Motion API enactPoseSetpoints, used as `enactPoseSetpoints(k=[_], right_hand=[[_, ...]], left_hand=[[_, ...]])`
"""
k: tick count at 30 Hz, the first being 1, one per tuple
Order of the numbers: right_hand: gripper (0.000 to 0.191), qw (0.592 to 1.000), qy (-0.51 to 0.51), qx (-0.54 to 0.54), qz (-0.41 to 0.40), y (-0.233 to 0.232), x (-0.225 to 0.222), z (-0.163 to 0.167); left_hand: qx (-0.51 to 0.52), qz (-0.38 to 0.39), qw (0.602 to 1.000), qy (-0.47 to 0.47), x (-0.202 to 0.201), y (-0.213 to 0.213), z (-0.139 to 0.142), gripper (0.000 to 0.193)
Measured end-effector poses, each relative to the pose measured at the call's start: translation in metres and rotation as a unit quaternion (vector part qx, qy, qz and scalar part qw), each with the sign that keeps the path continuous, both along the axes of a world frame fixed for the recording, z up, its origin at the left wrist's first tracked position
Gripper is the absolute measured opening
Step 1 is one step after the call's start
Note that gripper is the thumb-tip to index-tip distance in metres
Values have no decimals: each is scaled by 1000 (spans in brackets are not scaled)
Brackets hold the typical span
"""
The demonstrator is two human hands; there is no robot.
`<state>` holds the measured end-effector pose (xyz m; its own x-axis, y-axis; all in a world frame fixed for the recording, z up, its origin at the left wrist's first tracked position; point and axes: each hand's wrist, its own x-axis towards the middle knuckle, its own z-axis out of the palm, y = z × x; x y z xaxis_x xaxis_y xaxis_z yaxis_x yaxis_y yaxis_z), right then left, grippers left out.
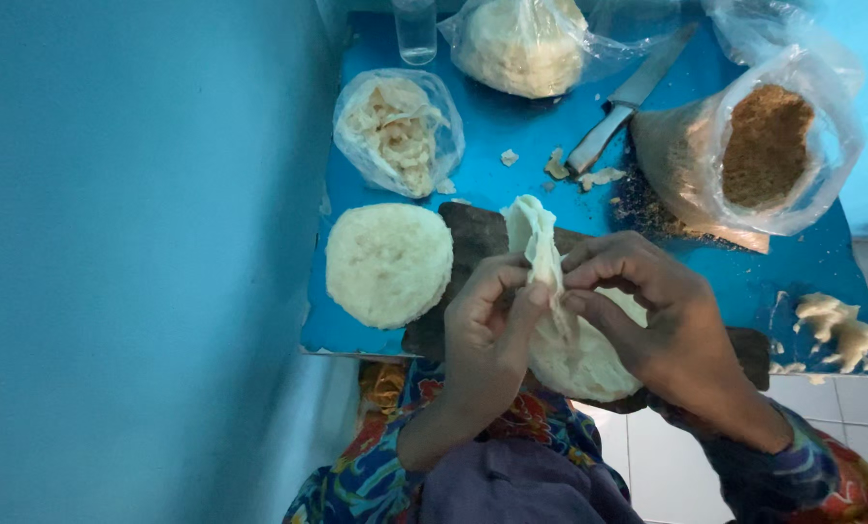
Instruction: The person sits on the floor and peels thin translucent skins off round dough discs one at a time, working over a board on their lap. They tear the skin free, set the peeled disc on a growing stack on the table, and place discarded skins in a plastic bag.
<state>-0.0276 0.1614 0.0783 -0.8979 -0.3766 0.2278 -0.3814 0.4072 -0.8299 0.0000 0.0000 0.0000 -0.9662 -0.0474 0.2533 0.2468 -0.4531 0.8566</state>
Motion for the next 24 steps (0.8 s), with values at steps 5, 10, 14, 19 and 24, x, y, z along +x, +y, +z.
enactPoseSetpoints(k=[5,10,14,19,24], right_hand=[[15,998,37,40,-19,0,2,-1],[20,999,-37,11,-20,3,0,-1],[19,999,-15,32,-38,1,0,-6],[12,995,-83,-53,-29,8,-4,-10],[5,978,-156,-130,-49,11,-10,-16]], left_hand=[[22,-11,1000,11,-2,1,0,16],[-21,7,1000,17,-4,0,-3,17],[-31,10,999,14,-4,2,-4,18],[-38,9,999,7,-4,3,-5,16],[16,-12,1000,-9,-1,4,-5,18]])
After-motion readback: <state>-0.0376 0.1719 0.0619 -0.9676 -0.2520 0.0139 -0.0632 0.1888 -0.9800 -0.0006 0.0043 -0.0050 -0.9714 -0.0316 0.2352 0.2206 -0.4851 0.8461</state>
